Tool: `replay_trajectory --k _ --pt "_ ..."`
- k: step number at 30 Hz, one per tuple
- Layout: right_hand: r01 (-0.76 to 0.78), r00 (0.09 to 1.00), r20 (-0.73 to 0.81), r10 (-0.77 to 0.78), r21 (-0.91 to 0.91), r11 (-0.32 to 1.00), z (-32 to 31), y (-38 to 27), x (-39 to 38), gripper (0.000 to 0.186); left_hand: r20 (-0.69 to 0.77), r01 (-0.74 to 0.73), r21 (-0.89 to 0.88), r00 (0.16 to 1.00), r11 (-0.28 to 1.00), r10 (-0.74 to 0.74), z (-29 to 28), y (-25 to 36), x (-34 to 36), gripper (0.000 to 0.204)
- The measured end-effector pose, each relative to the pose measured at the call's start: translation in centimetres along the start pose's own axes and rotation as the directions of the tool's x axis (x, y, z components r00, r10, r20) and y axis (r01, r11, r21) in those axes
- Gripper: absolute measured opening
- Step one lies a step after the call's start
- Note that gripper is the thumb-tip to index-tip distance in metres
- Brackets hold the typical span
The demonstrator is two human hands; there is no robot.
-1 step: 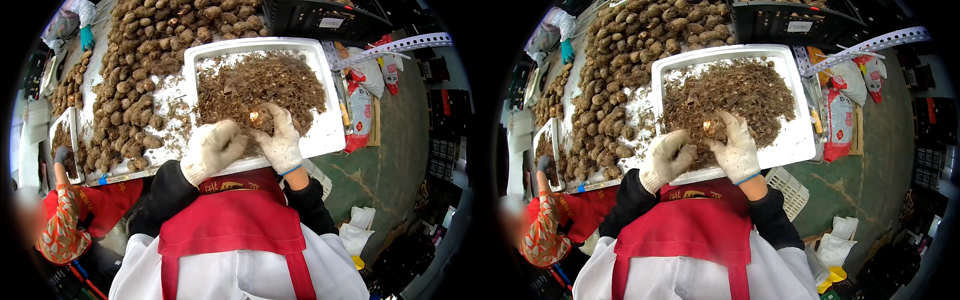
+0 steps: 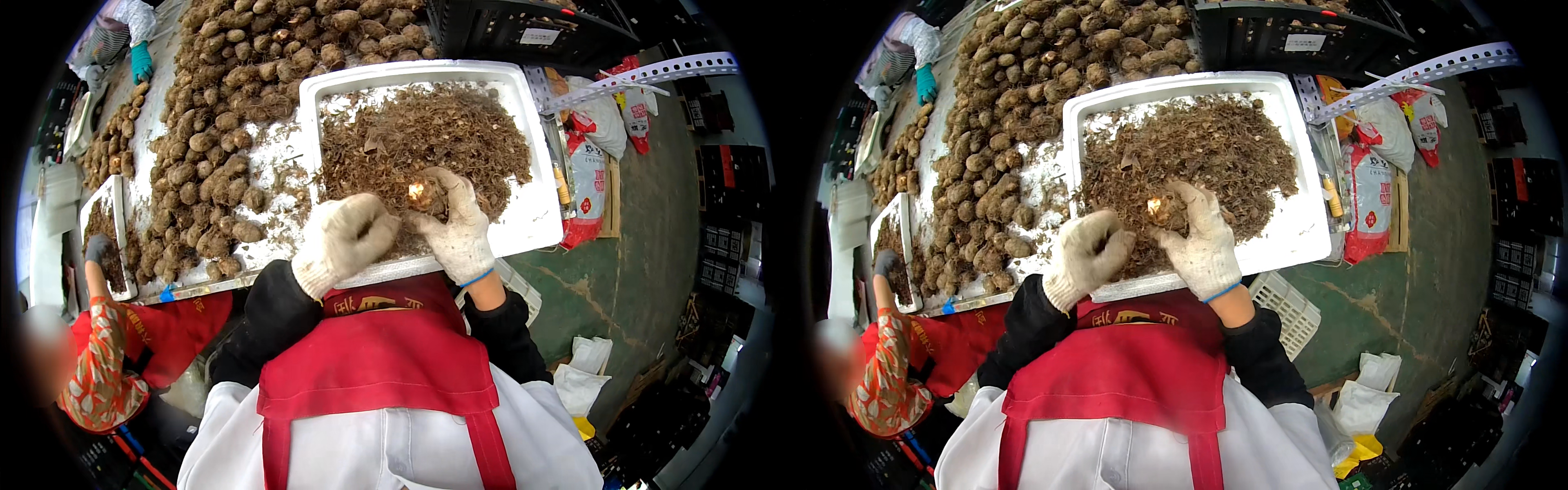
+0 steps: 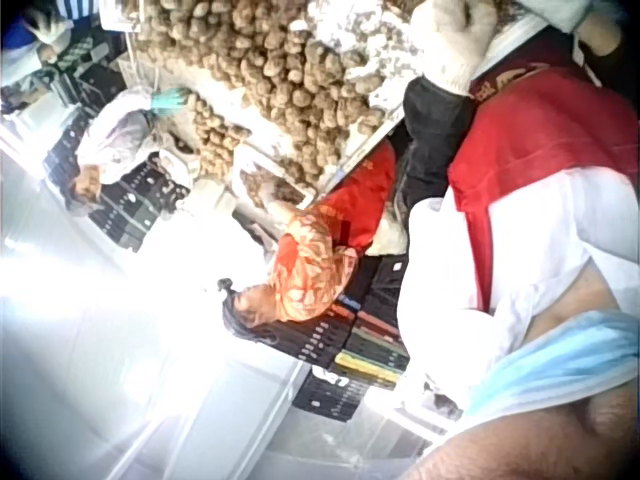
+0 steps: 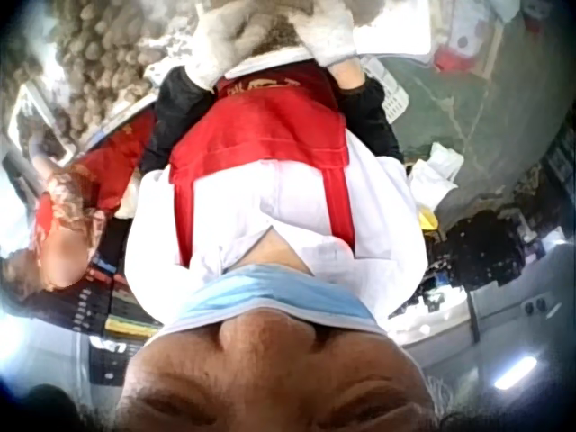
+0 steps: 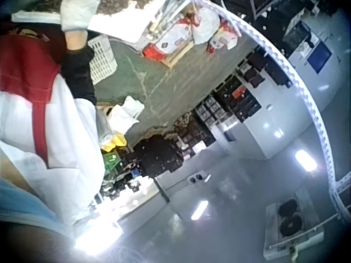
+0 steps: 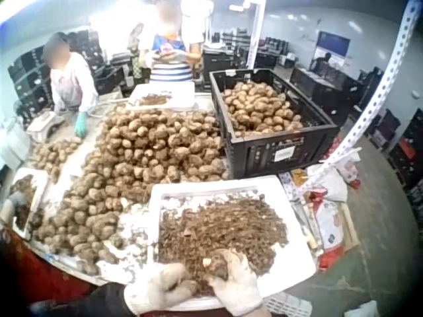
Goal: The person is peeling the outer skin off of small, brown root vegetables, likely chestnuts or similar nuts, using their gloved hands. They pick up each item from a large pile on a metal table, rub the skin off, and place the peeled item into a white tray. The discarded skins accumulate in the tray. Other workers are visible in the background performing the same task.
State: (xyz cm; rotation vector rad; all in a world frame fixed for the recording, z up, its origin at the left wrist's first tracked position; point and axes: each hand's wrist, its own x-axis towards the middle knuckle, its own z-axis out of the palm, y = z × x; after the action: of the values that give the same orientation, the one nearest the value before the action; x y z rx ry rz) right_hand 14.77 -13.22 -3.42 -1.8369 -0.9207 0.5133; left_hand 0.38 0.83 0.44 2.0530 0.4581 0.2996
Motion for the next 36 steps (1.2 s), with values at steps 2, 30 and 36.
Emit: replay_trajectory --k 2,30,36 --pt "-0.034 0.999 0.026 0.032 0.071 0.997 -0.5 -0.6 -0.2 0.063 0.050 0.255 0.210 0.961 0.944 -0.271 -0.3 -0.4 0.7 0.027" --pt "-0.035 0.999 0.030 0.019 0.693 0.720 3.3 -3.9 -0.9 0.033 0.234 0.201 -0.972 0.760 -0.124 -0.606 5.5 -1.9 -0.1 0.046" --pt "-0.127 0.991 0.085 0.104 0.353 0.927 2.2 -3.0 -0.1 0.024 0.430 0.373 -0.902 0.826 -0.217 -0.364 4.7 -4.1 -1.4 0.052"
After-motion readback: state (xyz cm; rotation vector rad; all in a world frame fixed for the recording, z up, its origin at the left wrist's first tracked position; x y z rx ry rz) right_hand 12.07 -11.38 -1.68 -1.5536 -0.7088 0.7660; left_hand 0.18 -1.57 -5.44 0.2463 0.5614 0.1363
